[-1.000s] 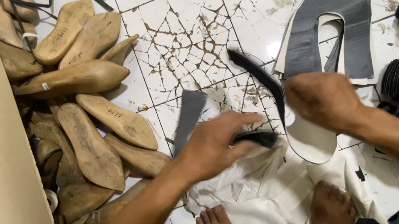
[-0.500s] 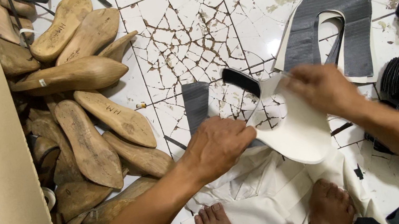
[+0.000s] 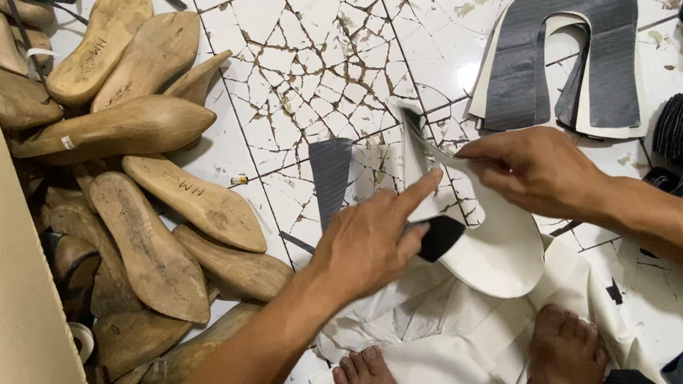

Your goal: The person sits on the floor and hand-sews a black shoe sole piece using a needle and thread. They repeatedly pull the thread through the material, stitch along the edge, and occasionally adjust the piece. Wooden shoe lasts and stacks of sole pieces are visible nearby.

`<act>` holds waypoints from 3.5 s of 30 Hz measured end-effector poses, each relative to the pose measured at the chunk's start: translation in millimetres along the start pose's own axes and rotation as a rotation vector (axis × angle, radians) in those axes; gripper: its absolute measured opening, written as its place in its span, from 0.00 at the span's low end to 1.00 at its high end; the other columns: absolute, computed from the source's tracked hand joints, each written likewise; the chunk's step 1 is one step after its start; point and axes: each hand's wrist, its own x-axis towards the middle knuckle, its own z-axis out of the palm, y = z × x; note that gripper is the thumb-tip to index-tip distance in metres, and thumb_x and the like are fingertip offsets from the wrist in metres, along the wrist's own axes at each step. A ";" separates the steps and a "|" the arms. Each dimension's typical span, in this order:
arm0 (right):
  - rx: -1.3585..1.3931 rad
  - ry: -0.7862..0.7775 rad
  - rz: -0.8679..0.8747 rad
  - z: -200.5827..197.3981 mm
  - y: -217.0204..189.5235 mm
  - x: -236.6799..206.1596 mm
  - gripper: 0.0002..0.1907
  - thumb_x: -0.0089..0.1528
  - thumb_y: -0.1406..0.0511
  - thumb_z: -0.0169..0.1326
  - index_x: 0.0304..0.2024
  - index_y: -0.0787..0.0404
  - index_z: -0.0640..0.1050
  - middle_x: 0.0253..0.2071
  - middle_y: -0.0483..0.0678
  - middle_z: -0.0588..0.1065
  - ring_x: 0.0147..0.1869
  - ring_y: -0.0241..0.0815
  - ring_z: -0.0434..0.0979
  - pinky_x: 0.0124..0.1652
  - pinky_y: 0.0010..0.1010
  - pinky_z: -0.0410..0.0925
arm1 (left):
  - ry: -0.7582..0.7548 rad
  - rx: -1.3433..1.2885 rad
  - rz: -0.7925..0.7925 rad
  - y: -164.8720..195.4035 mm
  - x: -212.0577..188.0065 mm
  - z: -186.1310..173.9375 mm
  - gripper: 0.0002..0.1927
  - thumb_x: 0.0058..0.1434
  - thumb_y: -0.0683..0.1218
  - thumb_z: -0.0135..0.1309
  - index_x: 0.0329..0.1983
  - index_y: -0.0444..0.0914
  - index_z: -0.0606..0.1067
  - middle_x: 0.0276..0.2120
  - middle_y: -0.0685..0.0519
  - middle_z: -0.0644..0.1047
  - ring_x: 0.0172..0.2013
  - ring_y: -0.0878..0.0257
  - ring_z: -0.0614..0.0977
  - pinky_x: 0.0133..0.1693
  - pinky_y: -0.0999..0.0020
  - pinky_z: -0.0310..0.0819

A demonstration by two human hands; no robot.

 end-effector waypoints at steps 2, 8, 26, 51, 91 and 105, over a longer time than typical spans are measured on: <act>0.020 0.016 -0.181 2.4 -6.5 -1.4 0.16 0.62 0.61 0.54 0.51 0.56 0.81 0.37 0.52 0.83 0.35 0.45 0.84 0.36 0.36 0.75 | 0.028 -0.003 0.016 -5.8 7.9 -2.2 0.33 0.64 0.47 0.57 0.72 0.50 0.61 0.36 0.45 0.76 0.35 0.49 0.80 0.41 0.51 0.75; 0.081 -0.093 -0.025 -10.4 -8.3 7.3 0.17 0.63 0.58 0.54 0.53 0.55 0.81 0.38 0.51 0.84 0.35 0.45 0.85 0.38 0.37 0.76 | 0.251 -0.220 0.174 -25.0 8.7 -6.6 0.26 0.64 0.46 0.55 0.65 0.42 0.67 0.50 0.43 0.78 0.48 0.45 0.81 0.49 0.55 0.76; 0.484 0.087 0.502 -31.5 41.6 23.0 0.19 0.71 0.58 0.47 0.58 0.63 0.77 0.45 0.59 0.78 0.43 0.49 0.77 0.43 0.38 0.72 | -0.111 -0.618 -0.339 -58.9 -13.8 -1.2 0.24 0.70 0.54 0.44 0.68 0.48 0.71 0.38 0.47 0.84 0.35 0.66 0.84 0.41 0.69 0.78; -0.026 -0.125 -0.464 13.2 41.2 -2.2 0.40 0.58 0.53 0.63 0.68 0.63 0.69 0.65 0.64 0.67 0.65 0.58 0.69 0.55 0.46 0.68 | 0.279 -1.650 0.026 24.0 2.7 -51.9 0.27 0.77 0.53 0.38 0.70 0.31 0.62 0.55 0.43 0.75 0.50 0.56 0.81 0.51 0.60 0.78; -0.015 -0.055 -0.978 -2.5 -90.1 -69.3 0.11 0.56 0.65 0.58 0.40 0.64 0.77 0.49 0.53 0.77 0.47 0.50 0.77 0.44 0.40 0.71 | -0.052 -1.534 -0.064 -27.2 35.4 -37.8 0.24 0.71 0.49 0.50 0.61 0.26 0.70 0.51 0.42 0.79 0.51 0.56 0.81 0.53 0.60 0.79; 1.028 0.271 0.045 -47.0 -55.4 -36.6 0.09 0.66 0.67 0.53 0.45 0.67 0.77 0.37 0.51 0.80 0.39 0.37 0.82 0.41 0.29 0.80 | -0.238 -1.381 0.038 -4.3 -1.7 -43.6 0.36 0.70 0.61 0.49 0.69 0.30 0.67 0.54 0.48 0.78 0.54 0.62 0.79 0.58 0.65 0.73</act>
